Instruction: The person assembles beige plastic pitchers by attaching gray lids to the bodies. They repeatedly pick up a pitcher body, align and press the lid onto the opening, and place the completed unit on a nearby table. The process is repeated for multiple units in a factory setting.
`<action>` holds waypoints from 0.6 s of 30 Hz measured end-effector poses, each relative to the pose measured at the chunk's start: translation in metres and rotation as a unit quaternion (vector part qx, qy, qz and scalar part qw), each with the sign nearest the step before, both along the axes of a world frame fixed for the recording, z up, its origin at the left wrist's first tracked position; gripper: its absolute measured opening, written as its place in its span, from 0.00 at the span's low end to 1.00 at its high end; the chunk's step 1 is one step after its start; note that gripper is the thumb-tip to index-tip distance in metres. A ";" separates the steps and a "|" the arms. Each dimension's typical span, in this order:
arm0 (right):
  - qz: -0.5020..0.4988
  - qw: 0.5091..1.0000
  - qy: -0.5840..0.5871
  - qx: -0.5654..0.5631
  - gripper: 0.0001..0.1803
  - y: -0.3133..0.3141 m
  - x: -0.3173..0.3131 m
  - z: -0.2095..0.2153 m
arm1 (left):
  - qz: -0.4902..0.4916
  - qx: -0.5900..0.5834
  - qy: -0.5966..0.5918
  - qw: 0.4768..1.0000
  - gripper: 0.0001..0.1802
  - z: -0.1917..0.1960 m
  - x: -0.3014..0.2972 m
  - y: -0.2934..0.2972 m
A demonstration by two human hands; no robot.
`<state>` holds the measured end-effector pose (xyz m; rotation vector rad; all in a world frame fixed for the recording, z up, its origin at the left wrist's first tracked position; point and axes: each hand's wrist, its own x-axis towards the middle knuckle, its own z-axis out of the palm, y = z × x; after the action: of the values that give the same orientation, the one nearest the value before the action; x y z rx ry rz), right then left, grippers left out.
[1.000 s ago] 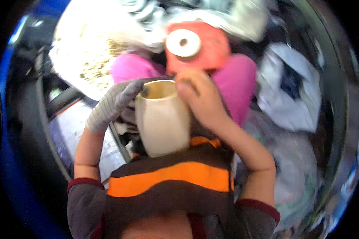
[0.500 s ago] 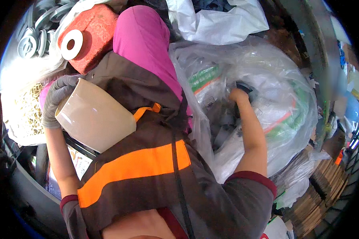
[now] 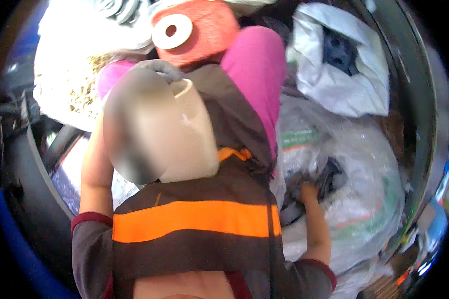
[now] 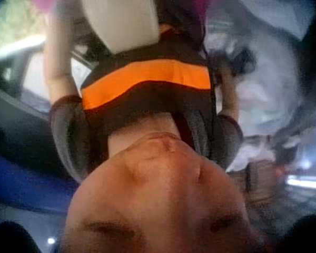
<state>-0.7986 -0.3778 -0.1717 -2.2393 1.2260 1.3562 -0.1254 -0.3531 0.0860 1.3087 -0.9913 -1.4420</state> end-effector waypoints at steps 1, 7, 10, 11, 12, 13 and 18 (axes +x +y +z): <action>-0.018 1.000 -0.005 -0.005 0.33 -0.007 0.017 0.021 | 0.051 0.155 0.161 0.973 0.11 -0.001 -0.003 0.000; -0.133 0.960 -0.165 -0.184 0.29 -0.099 0.166 0.142 | 0.021 -0.053 0.022 0.998 0.17 -0.019 0.004 0.021; -0.040 0.922 -0.275 -0.270 0.28 -0.139 0.264 0.213 | 0.058 0.058 0.158 0.984 0.19 -0.011 0.001 0.015; 0.032 0.909 -0.294 -0.295 0.28 -0.150 0.289 0.230 | 0.069 0.074 0.189 0.977 0.19 -0.008 0.001 0.014; 0.103 0.892 -0.306 -0.317 0.28 -0.158 0.309 0.244 | 0.076 0.093 0.222 0.968 0.20 -0.008 0.001 0.013; 0.111 0.926 -0.254 -0.258 0.28 -0.166 0.329 0.255 | 0.060 0.066 0.168 0.982 0.20 -0.008 0.000 0.014; 0.141 0.983 -0.074 -0.090 0.30 -0.187 0.360 0.278 | 0.056 0.068 0.212 0.973 0.21 -0.002 0.002 0.019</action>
<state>-0.4382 -0.5644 0.1064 -2.6713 1.0488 1.1809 -0.1237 -0.3337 0.0837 1.0678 -0.5353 -1.6347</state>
